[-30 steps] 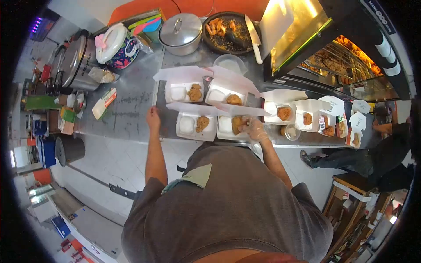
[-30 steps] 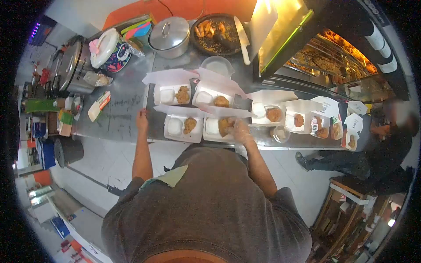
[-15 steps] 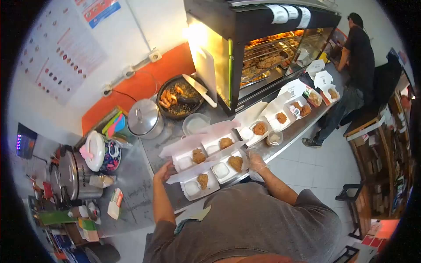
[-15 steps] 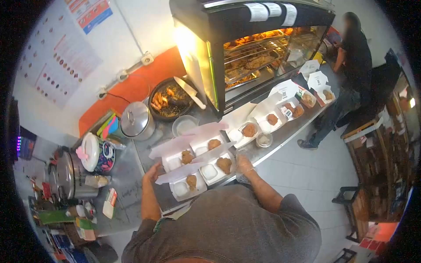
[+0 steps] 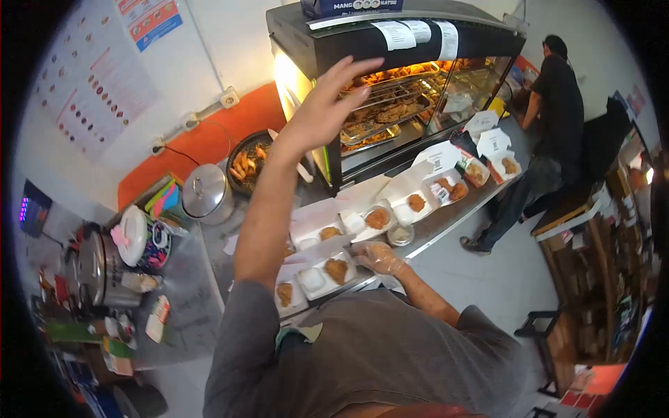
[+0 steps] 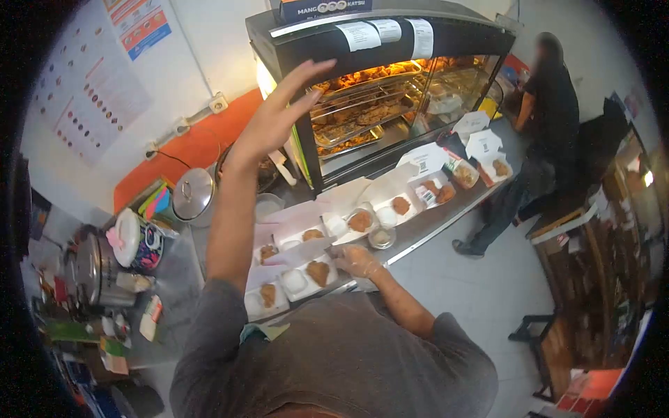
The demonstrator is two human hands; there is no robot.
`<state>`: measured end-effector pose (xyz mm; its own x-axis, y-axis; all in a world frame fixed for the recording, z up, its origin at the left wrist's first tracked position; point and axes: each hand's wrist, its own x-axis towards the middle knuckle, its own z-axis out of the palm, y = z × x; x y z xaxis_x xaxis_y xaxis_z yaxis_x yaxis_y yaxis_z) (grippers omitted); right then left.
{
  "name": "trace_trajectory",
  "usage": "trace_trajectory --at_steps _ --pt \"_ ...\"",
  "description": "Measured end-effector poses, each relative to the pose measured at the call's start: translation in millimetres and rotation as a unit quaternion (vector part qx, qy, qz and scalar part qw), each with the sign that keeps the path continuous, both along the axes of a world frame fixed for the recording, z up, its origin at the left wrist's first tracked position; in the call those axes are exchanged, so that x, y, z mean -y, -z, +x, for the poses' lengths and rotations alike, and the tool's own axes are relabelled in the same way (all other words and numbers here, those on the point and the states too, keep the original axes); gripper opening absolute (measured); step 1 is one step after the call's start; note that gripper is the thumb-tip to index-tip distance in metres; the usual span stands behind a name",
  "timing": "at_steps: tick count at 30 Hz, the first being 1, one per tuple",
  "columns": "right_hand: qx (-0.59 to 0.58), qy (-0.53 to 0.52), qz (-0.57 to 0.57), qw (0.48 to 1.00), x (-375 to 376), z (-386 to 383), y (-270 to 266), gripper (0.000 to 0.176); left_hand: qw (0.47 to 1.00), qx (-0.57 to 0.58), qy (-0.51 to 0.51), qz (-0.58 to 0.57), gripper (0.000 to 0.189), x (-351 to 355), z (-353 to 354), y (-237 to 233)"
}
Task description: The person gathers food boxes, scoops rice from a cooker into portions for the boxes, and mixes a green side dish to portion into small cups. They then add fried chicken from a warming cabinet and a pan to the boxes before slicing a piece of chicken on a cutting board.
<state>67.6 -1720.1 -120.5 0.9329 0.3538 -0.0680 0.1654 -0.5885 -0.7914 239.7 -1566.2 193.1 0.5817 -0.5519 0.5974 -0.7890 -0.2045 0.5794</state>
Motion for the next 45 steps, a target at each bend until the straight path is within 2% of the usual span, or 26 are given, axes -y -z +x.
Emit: trace_trajectory --at_steps 4,6,7,10,13,14,15,16,17,19,21,22,24,25,26,27,28,29,30,31,32,33,38,40,43,45 --pt "0.055 0.023 0.043 0.997 37.2 -6.3 -8.7 0.027 0.988 -0.062 -0.059 -0.131 0.039 91.8 46.2 -11.4" --pt "0.034 0.040 0.054 0.997 54.9 -9.7 -11.7 0.028 0.943 -0.141 -0.060 -0.296 0.037 112.9 49.0 -21.8" --pt "0.034 0.037 0.054 0.997 62.2 -12.0 -11.6 0.028 0.907 -0.175 -0.030 -0.381 0.033 118.0 46.0 -19.1" --pt "0.002 0.043 0.093 0.995 84.9 -18.8 -6.7 0.027 0.857 -0.256 0.045 -0.445 0.027 91.1 -5.2 5.0" --pt "0.033 0.042 0.088 0.995 104.1 -19.1 21.1 0.024 0.955 -0.262 0.017 -0.140 0.030 12.0 -79.5 95.1" --pt "0.034 0.040 0.093 0.994 111.5 -16.7 24.2 0.024 0.891 -0.418 0.106 -0.143 0.032 -13.2 -100.7 146.6" --pt "0.011 0.047 0.086 0.995 116.4 -15.7 22.6 0.023 0.893 -0.417 0.170 0.000 0.032 -33.3 -120.1 163.5" --pt "-0.012 0.056 0.080 0.995 113.4 -14.8 20.5 0.022 0.792 -0.609 0.034 0.022 0.027 -60.5 -161.4 257.9" --pt "-0.019 0.069 0.100 0.992 110.4 -13.6 14.3 0.021 0.860 -0.494 -0.080 0.098 0.028 -74.6 -182.5 316.6" --pt "0.019 0.050 0.112 0.992 108.8 -2.3 25.6 0.021 0.853 -0.389 -0.207 0.280 0.031 -96.1 -206.5 366.8" --pt "0.082 0.024 0.120 0.989 104.0 9.4 24.7 0.013 0.838 -0.312 -0.265 0.360 0.031 -96.2 -214.4 390.0" --pt "0.085 0.025 0.123 0.988 101.5 14.2 19.1 0.013 0.812 -0.231 -0.318 0.432 0.032 -93.5 -217.9 398.1" --pt "0.163 0.005 0.030 0.986 99.2 25.6 -6.7 0.016 0.797 -0.206 -0.386 0.417 0.030 -77.6 -222.8 388.2" --pt "0.112 0.021 0.132 0.985 109.4 37.3 4.7 0.017 0.767 -0.184 -0.408 0.461 0.030 -71.5 -223.4 383.4" --pt "0.222 0.032 -0.088 0.971 126.1 64.1 25.5 0.019 0.733 -0.162 -0.430 0.503 0.031 -66.8 -222.8 379.0" --pt "0.320 0.041 -0.301 0.897 146.3 94.6 36.5 0.021 0.732 -0.161 -0.433 0.501 0.031 -64.2 -220.4 374.6" --pt "0.380 0.078 -0.384 0.838 168.8 109.5 -2.7 0.026 0.733 -0.176 -0.441 0.487 0.033 -62.6 -217.3 369.7" --pt "0.320 0.250 -0.125 0.905 187.2 136.2 -29.1 0.029 0.733 -0.193 -0.447 0.474 0.034 -59.6 -215.6 364.1" --pt "0.456 0.310 -0.343 0.760 213.9 177.3 -33.0 0.032 0.732 -0.194 -0.450 0.474 0.034 -55.8 -213.9 352.7" --pt "0.418 0.375 -0.142 0.815 227.6 194.4 -81.9 0.043 0.742 -0.204 -0.463 0.440 0.034 -52.9 -212.0 337.9" --pt "0.369 0.444 -0.056 0.815 234.1 202.1 -108.2 0.056 0.751 -0.212 -0.477 0.405 0.033 -51.7 -211.0 330.0" --pt "0.289 0.439 -0.095 0.845 267.5 241.3 -91.3 0.063 0.768 -0.206 -0.501 0.343 0.032 -55.5 -211.1 336.1" --pt "0.293 0.454 -0.097 0.836 262.1 270.9 -109.8 0.059 0.771 -0.142 -0.570 0.246 0.036 -85.8 -229.8 340.7" --pt "0.222 0.446 -0.013 0.867 245.8 242.3 -140.8 0.058 0.707 -0.176 -0.650 0.219 0.040 -105.4 -245.1 345.9" --pt "0.336 0.369 0.069 0.864 239.6 252.7 -110.7 0.054 0.679 -0.161 -0.692 0.185 0.047 -161.7 -265.2 362.6" --pt "0.406 0.294 0.109 0.858 222.3 246.8 -105.8 0.050 0.574 -0.259 -0.763 0.147 0.056 -196.5 -263.3 376.0"
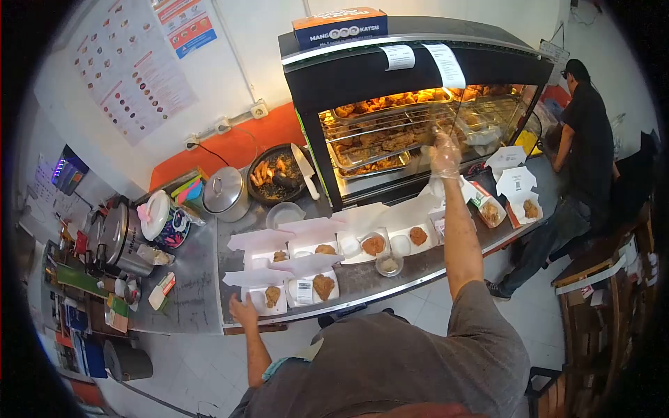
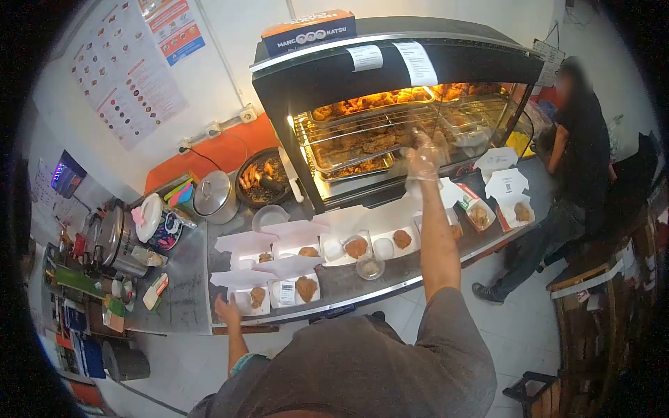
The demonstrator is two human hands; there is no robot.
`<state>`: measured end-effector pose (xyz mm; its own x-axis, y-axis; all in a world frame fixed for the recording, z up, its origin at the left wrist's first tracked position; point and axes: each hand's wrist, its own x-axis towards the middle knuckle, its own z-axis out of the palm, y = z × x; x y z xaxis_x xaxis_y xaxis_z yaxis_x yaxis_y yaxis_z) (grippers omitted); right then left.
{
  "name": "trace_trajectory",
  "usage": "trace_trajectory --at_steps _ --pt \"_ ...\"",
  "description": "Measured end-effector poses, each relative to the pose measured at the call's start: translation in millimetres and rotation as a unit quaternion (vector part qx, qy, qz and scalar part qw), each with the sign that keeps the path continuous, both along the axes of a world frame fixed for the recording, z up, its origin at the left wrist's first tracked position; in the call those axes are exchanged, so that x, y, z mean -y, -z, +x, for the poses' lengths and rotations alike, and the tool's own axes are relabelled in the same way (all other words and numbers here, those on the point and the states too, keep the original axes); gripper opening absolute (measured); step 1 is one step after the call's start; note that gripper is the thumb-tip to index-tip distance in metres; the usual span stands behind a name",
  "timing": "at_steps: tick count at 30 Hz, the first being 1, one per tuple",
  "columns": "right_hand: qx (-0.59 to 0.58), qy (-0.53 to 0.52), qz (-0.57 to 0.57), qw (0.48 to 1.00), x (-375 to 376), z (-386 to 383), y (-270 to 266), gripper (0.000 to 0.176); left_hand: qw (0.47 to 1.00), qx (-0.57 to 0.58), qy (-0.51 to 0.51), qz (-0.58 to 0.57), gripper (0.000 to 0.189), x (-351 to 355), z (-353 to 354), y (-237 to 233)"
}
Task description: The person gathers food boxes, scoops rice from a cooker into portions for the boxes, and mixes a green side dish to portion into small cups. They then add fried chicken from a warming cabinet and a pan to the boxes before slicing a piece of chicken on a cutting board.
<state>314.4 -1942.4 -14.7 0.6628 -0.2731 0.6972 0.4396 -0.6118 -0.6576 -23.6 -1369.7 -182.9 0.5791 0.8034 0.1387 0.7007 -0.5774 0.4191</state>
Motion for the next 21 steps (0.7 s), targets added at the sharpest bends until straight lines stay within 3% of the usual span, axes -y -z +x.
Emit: trace_trajectory --at_steps 1,3,4,7,8,10,11,13,14,16,18,21 --pt "-0.001 0.001 0.001 1.000 -8.7 -2.2 0.8 0.050 1.000 -0.001 0.001 0.001 0.056 -17.9 0.7 5.8" --pt "-0.115 0.024 -0.068 0.991 -28.5 -5.4 -0.8 0.045 0.977 0.017 0.041 -0.210 0.066 -54.3 5.8 23.2" --pt "-0.114 0.026 -0.067 0.991 -43.7 -11.4 -7.0 0.045 0.969 0.024 0.067 -0.238 0.070 -74.0 10.6 49.5" --pt "-0.141 -0.024 -0.024 0.989 -85.6 -23.7 -11.3 0.038 0.959 0.028 0.120 -0.256 0.068 -90.9 21.6 94.5" --pt "-0.117 -0.062 -0.016 0.991 -96.1 -23.2 -8.0 0.040 0.959 0.029 0.122 -0.256 0.068 -85.8 24.2 87.5" --pt "-0.075 -0.152 0.075 0.983 -122.9 -27.1 -0.4 0.047 0.957 -0.098 0.085 -0.260 0.069 -68.4 31.2 62.1" --pt "-0.075 -0.149 0.077 0.983 -133.6 -34.3 -6.8 0.047 0.957 -0.100 0.087 -0.258 0.069 -60.2 32.8 56.5" --pt "-0.189 -0.144 0.020 0.971 -152.5 -54.6 -28.1 0.048 0.957 -0.092 0.145 -0.236 0.070 -40.4 32.9 47.3" --pt "-0.189 -0.143 0.021 0.971 -160.9 -53.5 -22.9 0.048 0.958 -0.111 0.147 -0.220 0.068 -23.8 35.4 31.1" --pt "-0.075 -0.186 0.012 0.980 -175.1 -47.5 -8.9 0.049 0.957 -0.091 0.161 -0.224 0.066 -16.5 36.0 45.6" --pt "-0.091 -0.207 -0.007 0.974 -187.2 -51.3 -15.6 0.050 0.959 -0.058 0.164 -0.225 0.064 9.9 37.4 32.8" --pt "-0.107 -0.215 -0.090 0.967 -191.9 -52.7 -15.6 0.051 0.967 -0.070 0.157 -0.187 0.064 18.0 41.7 50.4"
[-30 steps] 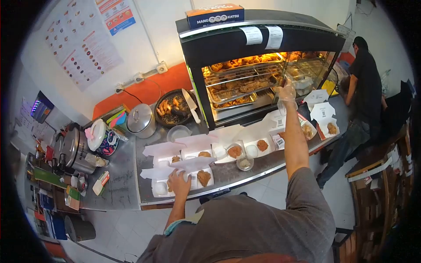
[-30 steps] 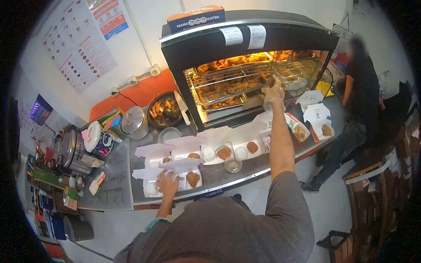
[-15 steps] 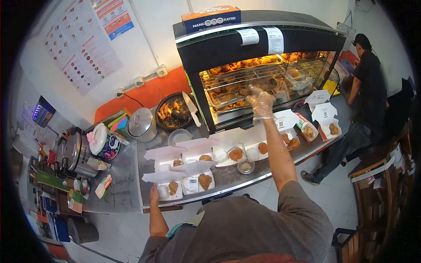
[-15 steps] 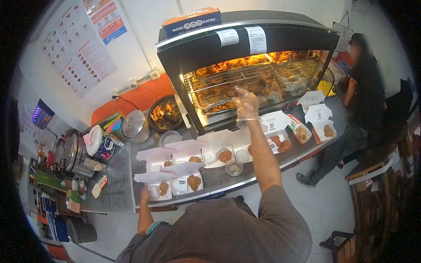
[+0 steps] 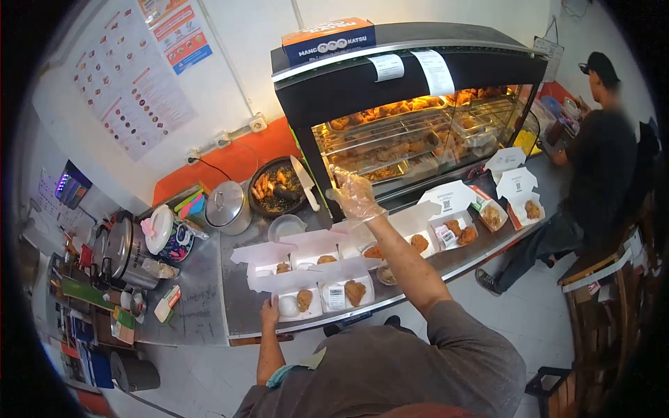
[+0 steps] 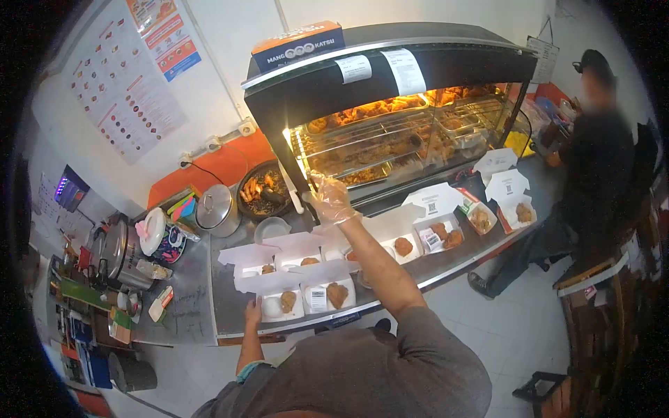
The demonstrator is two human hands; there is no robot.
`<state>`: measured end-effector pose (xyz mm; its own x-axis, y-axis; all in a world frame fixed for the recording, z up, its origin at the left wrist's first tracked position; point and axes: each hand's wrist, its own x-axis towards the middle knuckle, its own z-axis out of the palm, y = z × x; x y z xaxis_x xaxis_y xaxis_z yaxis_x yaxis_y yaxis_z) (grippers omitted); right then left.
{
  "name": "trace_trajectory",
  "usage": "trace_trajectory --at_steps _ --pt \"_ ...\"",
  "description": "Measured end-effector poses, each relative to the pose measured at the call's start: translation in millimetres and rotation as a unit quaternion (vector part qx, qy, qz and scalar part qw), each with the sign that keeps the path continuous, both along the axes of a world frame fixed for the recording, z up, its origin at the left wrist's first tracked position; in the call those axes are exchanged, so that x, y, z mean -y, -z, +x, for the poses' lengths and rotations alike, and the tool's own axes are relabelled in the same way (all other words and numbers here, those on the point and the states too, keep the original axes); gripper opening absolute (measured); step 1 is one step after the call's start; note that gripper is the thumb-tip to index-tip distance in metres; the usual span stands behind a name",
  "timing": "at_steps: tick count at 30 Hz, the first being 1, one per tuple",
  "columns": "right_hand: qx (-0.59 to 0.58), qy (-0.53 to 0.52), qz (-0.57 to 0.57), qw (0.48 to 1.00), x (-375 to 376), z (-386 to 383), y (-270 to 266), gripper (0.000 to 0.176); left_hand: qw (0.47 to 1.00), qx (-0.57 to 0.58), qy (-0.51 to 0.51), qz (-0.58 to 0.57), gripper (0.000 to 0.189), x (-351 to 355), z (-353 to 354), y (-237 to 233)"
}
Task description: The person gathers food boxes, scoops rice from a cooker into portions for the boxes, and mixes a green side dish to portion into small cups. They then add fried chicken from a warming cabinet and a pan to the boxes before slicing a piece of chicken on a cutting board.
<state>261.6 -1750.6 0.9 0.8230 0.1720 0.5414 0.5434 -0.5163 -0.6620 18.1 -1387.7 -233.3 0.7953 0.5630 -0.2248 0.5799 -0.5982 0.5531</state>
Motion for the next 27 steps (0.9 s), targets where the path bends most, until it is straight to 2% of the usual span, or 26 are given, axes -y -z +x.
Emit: trace_trajectory --at_steps 2,3,4,6,7,8,9,10,11,12,13,14,15,16,18,19,20,21,22,24,25,27 --pt "-0.022 -0.053 0.061 0.997 -4.0 -2.7 6.1 0.061 0.999 0.030 -0.017 -0.016 0.060 1.6 1.8 7.2" --pt "0.039 -0.004 0.034 0.999 -4.0 -15.3 7.5 0.060 0.997 0.058 -0.029 -0.031 0.057 -2.0 -0.9 17.8" --pt "0.035 -0.009 0.035 0.999 -1.3 -29.9 8.9 0.060 0.998 0.054 -0.035 -0.029 0.057 -11.3 -2.7 25.6" --pt "-0.071 -0.021 -0.005 0.997 10.5 -56.7 13.6 0.051 0.998 0.043 0.017 0.035 0.047 -58.3 -0.9 63.2" --pt "-0.069 -0.021 -0.006 0.997 17.9 -70.3 23.8 0.051 0.989 0.115 -0.071 -0.058 0.041 -73.2 1.0 70.6" --pt "-0.123 -0.081 -0.033 0.989 26.6 -88.8 38.2 0.035 0.987 0.119 -0.102 -0.028 0.042 -91.7 4.3 73.0" --pt "-0.175 -0.138 -0.062 0.973 36.3 -107.6 54.0 0.026 0.984 0.123 -0.131 0.001 0.043 -110.0 9.6 75.1" --pt "-0.294 -0.179 -0.097 0.934 44.7 -125.2 76.3 0.029 0.984 0.123 -0.126 -0.001 0.043 -131.4 14.9 77.4" --pt "-0.309 -0.212 -0.179 0.910 53.5 -148.8 87.9 0.030 0.979 0.156 -0.124 -0.052 0.046 -152.5 24.3 78.6" --pt "-0.325 -0.250 -0.309 0.858 57.5 -160.6 105.6 0.032 0.969 0.190 -0.120 -0.105 0.048 -163.0 37.4 79.7" --pt "-0.353 -0.261 -0.281 0.853 67.0 -181.1 122.9 0.033 0.969 0.191 -0.110 -0.109 0.048 -164.2 49.4 70.6" --pt "-0.381 -0.272 -0.251 0.847 75.3 -196.6 134.6 0.036 0.963 0.112 -0.157 -0.190 0.055 -162.9 60.2 51.8" --pt "-0.381 -0.261 -0.250 0.851 78.7 -204.8 133.2 0.036 0.942 0.029 -0.201 -0.267 0.062 -161.7 72.3 38.6" --pt "-0.391 -0.221 -0.264 0.854 80.2 -216.7 123.8 0.037 0.943 0.028 -0.191 -0.270 0.062 -158.7 83.6 32.6" --pt "-0.407 -0.171 -0.275 0.854 79.7 -231.0 110.8 0.038 0.890 0.001 -0.151 -0.431 0.076 -152.1 99.0 26.5" --pt "-0.423 -0.135 -0.285 0.849 78.9 -232.1 105.0 0.040 0.890 -0.002 -0.143 -0.434 0.076 -148.7 105.5 24.2" --pt "-0.439 -0.100 -0.295 0.843 78.0 -233.3 101.3 0.043 0.886 -0.016 -0.087 -0.456 0.082 -143.3 111.5 18.4" --pt "-0.418 -0.055 -0.285 0.861 77.6 -238.7 103.2 0.041 0.879 -0.028 -0.030 -0.476 0.088 -138.9 116.5 13.9" --pt "-0.418 -0.047 -0.283 0.862 74.9 -241.7 104.6 0.041 0.879 -0.029 -0.022 -0.476 0.088 -135.0 120.5 8.2" --pt "-0.467 0.010 -0.291 0.835 68.1 -244.7 108.6 0.042 0.907 -0.111 -0.032 -0.405 0.094 -132.8 131.3 -1.6" --pt "-0.467 0.014 -0.286 0.837 61.9 -245.5 114.7 0.042 0.894 -0.129 -0.017 -0.429 0.098 -144.5 142.4 17.3" --pt "-0.590 -0.029 -0.330 0.736 49.9 -248.4 138.1 0.047 0.892 -0.148 0.012 -0.428 0.097 -146.3 157.4 20.3"
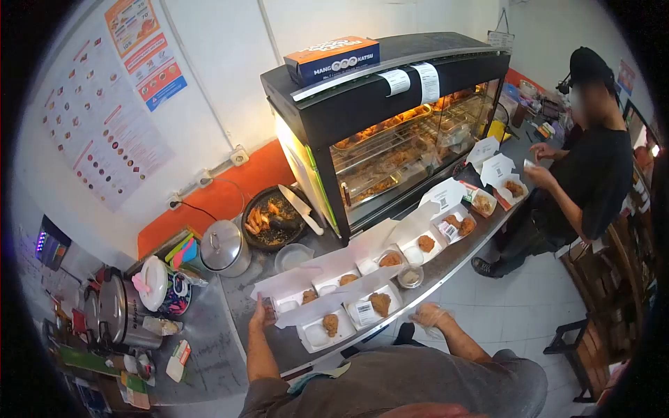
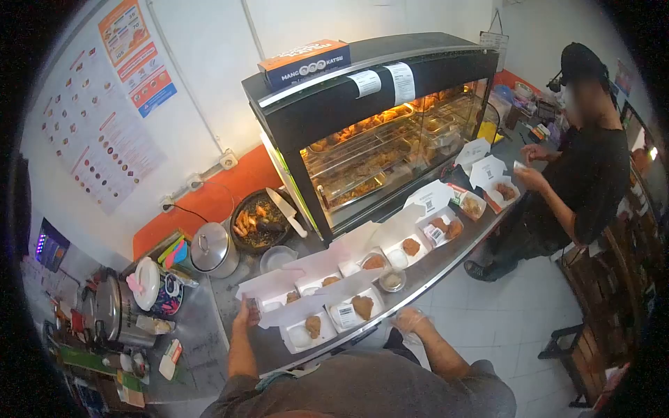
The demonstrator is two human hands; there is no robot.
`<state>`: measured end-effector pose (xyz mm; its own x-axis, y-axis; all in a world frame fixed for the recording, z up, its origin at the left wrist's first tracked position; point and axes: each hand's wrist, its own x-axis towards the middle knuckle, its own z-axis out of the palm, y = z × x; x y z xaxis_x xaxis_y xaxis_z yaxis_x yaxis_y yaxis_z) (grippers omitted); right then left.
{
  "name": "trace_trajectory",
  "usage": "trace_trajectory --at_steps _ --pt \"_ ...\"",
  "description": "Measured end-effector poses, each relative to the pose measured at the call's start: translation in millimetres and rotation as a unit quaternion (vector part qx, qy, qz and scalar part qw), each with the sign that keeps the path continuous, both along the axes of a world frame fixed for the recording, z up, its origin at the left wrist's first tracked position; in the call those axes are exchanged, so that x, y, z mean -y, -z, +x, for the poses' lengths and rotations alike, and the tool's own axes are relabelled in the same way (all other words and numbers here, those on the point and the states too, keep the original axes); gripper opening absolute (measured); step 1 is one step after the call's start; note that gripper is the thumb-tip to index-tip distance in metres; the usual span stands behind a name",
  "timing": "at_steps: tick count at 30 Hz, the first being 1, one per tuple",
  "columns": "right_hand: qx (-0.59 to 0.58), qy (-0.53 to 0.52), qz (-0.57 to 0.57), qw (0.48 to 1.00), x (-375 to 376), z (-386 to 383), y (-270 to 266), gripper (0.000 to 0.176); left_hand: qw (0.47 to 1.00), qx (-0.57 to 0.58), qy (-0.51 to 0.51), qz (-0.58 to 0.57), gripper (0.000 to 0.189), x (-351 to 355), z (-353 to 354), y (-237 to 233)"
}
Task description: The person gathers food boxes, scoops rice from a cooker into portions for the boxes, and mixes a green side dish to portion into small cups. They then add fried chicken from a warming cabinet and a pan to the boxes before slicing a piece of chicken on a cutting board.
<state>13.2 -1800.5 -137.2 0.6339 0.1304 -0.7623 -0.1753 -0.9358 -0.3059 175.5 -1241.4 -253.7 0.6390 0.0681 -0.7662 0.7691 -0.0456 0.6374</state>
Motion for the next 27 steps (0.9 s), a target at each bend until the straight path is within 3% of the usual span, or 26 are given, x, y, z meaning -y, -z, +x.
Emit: trace_trajectory --at_steps 3,5,6,8,9,10,11,12,14,17,18,20,24,27 --pt "0.240 0.027 0.061 0.968 -6.9 -37.8 175.7 0.053 0.999 0.029 0.023 0.028 0.091 23.1 -3.2 -16.8" --pt "0.273 0.237 0.181 0.915 -32.3 -39.1 169.1 0.039 0.996 0.077 0.024 -0.038 0.082 39.8 -3.8 -33.8" --pt "0.258 0.321 0.241 0.879 -44.1 -37.6 159.6 0.033 0.991 0.053 0.060 -0.103 0.077 17.7 1.3 -19.0" --pt "0.237 0.431 0.319 0.810 -60.6 -29.6 147.0 0.028 0.965 -0.003 0.139 -0.223 0.067 -25.4 12.0 12.2" --pt "0.264 0.421 0.280 0.821 -61.2 -27.5 143.9 0.025 0.954 -0.011 0.148 -0.259 0.066 -18.6 7.2 13.1" --pt "0.234 0.474 0.312 0.789 -65.0 -26.7 136.9 0.024 0.943 -0.020 0.158 -0.294 0.066 -10.5 1.7 11.9" --pt "0.213 0.521 0.344 0.752 -62.2 -21.7 127.5 0.024 0.982 0.018 0.074 -0.173 0.069 17.2 -8.8 -8.6" --pt "0.209 0.527 0.342 0.750 -52.6 -19.5 121.7 0.024 0.997 0.059 -0.011 -0.047 0.072 34.9 -16.1 -22.8" --pt "0.277 0.437 0.205 0.831 -44.3 -21.8 114.3 0.022 0.998 0.042 -0.029 -0.044 0.075 29.5 -22.9 -17.7" --pt "0.354 0.447 0.140 0.809 -31.2 -25.6 86.9 0.022 0.994 0.050 -0.056 -0.081 0.082 16.2 -36.8 -3.3" --pt "0.320 0.486 0.158 0.798 -24.9 -25.5 77.6 0.032 0.988 0.074 -0.062 -0.118 0.086 14.3 -41.7 0.5" --pt "0.291 0.513 0.187 0.786 -10.1 -26.0 107.5 0.031 0.984 0.085 -0.086 -0.132 0.087 21.3 -50.7 5.5" --pt "0.206 0.587 0.264 0.737 -3.2 -25.4 97.0 0.033 0.986 0.079 -0.089 -0.121 0.087 25.8 -51.6 -0.2" --pt "0.160 0.583 0.278 0.746 -0.1 -19.2 99.7 0.034 0.988 0.065 -0.072 -0.117 0.088 30.6 -46.3 -1.2"
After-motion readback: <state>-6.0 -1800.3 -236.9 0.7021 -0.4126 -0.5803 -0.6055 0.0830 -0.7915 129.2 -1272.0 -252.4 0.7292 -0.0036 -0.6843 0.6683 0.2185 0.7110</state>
